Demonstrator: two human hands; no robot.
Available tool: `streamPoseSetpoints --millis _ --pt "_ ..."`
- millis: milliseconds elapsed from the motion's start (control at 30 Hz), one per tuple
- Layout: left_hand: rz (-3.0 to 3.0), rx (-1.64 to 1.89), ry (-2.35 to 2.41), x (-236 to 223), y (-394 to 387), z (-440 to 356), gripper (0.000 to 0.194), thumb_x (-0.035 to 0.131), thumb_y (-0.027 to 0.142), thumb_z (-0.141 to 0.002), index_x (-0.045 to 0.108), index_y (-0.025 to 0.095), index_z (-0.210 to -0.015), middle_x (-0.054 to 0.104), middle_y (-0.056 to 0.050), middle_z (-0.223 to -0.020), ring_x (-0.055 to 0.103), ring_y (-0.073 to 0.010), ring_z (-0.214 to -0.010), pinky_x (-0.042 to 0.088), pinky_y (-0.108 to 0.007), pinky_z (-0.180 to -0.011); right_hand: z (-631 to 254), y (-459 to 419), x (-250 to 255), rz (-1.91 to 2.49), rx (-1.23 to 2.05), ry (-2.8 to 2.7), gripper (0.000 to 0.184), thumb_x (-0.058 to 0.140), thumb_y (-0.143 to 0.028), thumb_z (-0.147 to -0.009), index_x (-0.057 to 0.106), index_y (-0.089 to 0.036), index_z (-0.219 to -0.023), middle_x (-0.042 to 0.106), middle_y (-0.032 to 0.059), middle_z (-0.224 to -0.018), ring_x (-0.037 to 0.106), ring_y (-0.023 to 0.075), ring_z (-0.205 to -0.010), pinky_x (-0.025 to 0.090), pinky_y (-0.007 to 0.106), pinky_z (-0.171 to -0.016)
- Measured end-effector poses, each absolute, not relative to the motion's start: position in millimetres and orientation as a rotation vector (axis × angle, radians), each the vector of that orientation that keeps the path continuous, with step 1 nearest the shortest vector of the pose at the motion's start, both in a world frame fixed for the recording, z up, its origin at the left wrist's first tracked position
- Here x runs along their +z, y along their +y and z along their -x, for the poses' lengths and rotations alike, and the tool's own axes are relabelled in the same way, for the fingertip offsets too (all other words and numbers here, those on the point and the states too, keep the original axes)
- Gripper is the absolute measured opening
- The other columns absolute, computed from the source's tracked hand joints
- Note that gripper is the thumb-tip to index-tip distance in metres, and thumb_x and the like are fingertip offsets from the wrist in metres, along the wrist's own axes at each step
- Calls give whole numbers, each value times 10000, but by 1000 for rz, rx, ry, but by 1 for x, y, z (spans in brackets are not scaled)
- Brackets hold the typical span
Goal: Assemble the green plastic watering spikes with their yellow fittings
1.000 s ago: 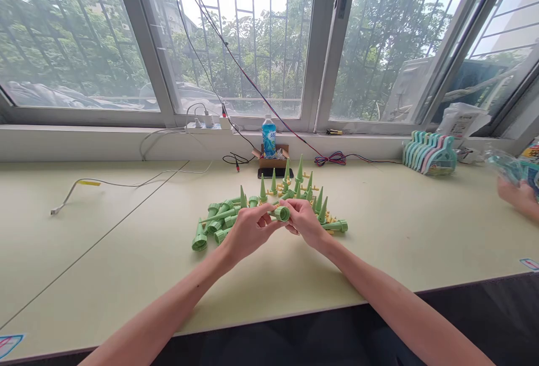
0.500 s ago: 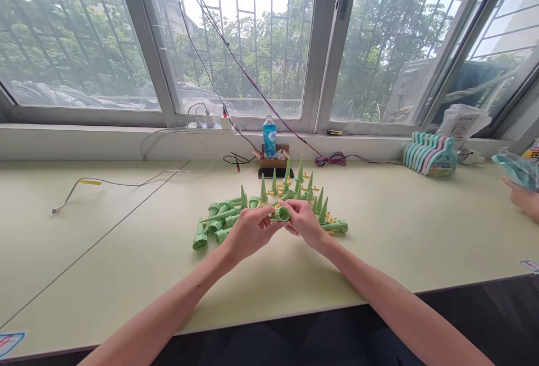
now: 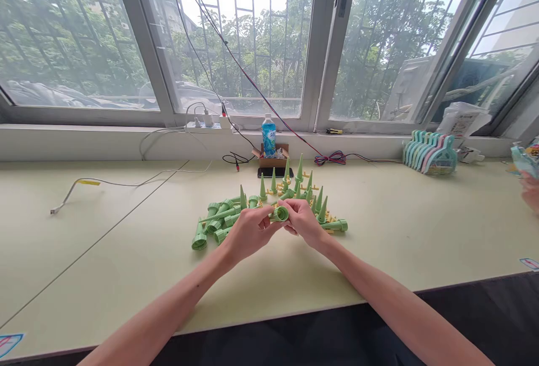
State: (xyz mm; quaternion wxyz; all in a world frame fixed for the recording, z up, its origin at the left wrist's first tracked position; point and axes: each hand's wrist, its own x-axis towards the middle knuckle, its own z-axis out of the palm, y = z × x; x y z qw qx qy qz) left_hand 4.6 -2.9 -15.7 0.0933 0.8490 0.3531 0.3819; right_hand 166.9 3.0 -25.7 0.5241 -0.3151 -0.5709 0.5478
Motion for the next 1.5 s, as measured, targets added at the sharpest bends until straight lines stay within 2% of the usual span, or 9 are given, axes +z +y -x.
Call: streamPoseSetpoints --millis 533,1500 --pt "-2546 1196 1065 -17 -1 -5 417 591 398 -855 348 180 -596 382 79 -482 272 -59 -464 287 -182 -450 -166 2 -25 762 1305 -1395 430 565 -505 -863 398 -198 -612 263 -95 -451 224 44 -346 196 190 -306" --pt "-2564 1152 1033 -9 -5 -6 340 577 392 -871 519 159 -631 447 61 -494 355 -54 -448 299 -180 -445 -168 1 -23 736 1283 -1457 432 532 -498 -878 398 -192 -604 321 -82 -447 278 44 -338 224 195 -314"
